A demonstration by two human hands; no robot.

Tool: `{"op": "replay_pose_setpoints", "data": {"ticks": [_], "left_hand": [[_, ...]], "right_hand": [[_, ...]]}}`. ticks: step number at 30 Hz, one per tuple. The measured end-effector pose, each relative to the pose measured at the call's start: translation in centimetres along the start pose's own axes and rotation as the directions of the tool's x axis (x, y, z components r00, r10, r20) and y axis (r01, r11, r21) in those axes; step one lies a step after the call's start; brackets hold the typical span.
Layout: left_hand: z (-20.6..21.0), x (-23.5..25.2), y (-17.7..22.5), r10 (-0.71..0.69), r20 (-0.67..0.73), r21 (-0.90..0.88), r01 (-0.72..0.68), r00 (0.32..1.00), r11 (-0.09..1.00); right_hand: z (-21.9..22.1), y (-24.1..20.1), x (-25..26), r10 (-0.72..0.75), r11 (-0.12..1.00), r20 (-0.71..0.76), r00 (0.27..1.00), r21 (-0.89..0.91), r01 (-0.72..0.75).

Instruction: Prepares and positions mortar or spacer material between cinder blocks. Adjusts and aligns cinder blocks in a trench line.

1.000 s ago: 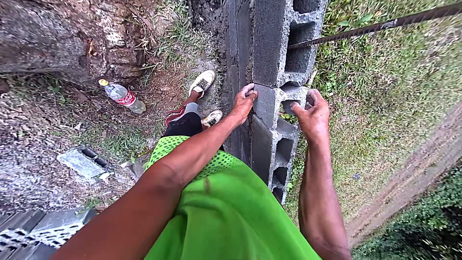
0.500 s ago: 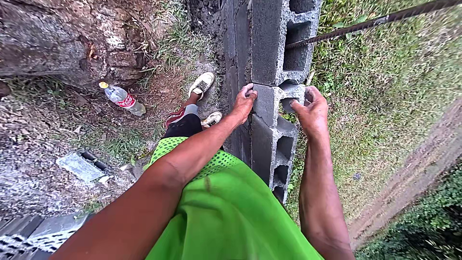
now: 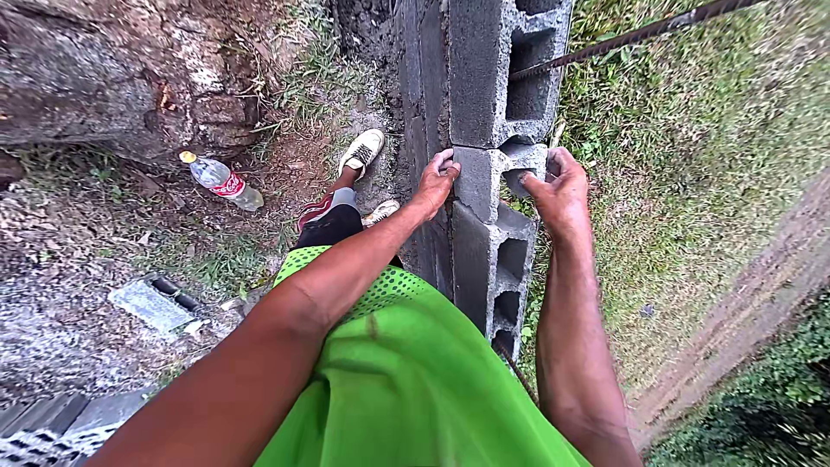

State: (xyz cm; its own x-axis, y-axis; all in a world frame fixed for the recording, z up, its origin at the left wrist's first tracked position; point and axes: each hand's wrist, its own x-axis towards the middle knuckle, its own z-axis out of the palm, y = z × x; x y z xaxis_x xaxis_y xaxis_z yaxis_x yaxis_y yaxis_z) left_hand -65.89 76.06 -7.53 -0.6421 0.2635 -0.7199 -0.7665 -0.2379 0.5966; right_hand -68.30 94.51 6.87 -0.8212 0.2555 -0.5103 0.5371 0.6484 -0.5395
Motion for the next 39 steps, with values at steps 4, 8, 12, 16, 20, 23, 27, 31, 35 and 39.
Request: {"op": "replay_pose_setpoints", "data": {"ticks": [4,8,12,16,20,23,27,31,35,39], "left_hand": [[-1.8,-0.7,1.1,0.002,0.084,0.187,-0.017,0.997,0.982],[-2.5,-2.6,2.7,-0.013,0.15,0.305,-0.034,0.989,0.952],[-2.1,-5.3,4.8,-0.048,0.27,0.413,-0.071,0.962,0.908],[-1.7,-7.4,6.0,-0.088,0.39,0.545,-0.152,0.917,0.825],[-1.4,-8.1,6.7,-0.017,0.411,0.613,-0.262,0.912,0.745],[-1.5,-8.3,8.1,0.233,0.472,0.727,-0.525,0.85,0.442],[-0.8,-9.2,10.9,0.371,0.677,0.674,-0.738,0.636,0.035],[1.6,-9.3,13.7,0.178,0.84,0.539,-0.824,0.512,-0.174],[3.3,-8.3,15.3,-0.122,0.832,0.48,-0.813,0.541,-0.328],[4.1,-7.7,15.9,-0.255,0.783,0.461,-0.805,0.567,-0.375]], "right_hand": [[0.4,0.5,-0.1,-0.005,0.997,-0.008,1.0,0.082,0.006],[0.3,0.2,-1.0,0.018,0.999,-0.016,1.0,0.044,-0.017],[-0.1,-0.1,-2.0,0.002,0.998,-0.011,1.0,0.061,-0.001],[-1.0,0.5,-2.5,-0.018,0.995,-0.007,1.0,0.097,0.018],[-1.5,0.9,-2.3,-0.032,0.995,0.01,0.999,0.089,0.031],[-1.5,1.2,-2.2,-0.028,0.996,0.026,0.999,0.08,0.025],[-0.8,1.7,-2.1,-0.058,0.995,0.018,0.998,0.077,0.056],[-0.7,1.5,-2.5,-0.068,0.997,0.015,0.998,0.043,0.068],[-0.4,1.1,-2.7,-0.071,0.997,-0.01,0.997,0.006,0.071],[-0.3,1.0,-2.8,-0.087,0.996,-0.018,0.996,0.008,0.088]]}}
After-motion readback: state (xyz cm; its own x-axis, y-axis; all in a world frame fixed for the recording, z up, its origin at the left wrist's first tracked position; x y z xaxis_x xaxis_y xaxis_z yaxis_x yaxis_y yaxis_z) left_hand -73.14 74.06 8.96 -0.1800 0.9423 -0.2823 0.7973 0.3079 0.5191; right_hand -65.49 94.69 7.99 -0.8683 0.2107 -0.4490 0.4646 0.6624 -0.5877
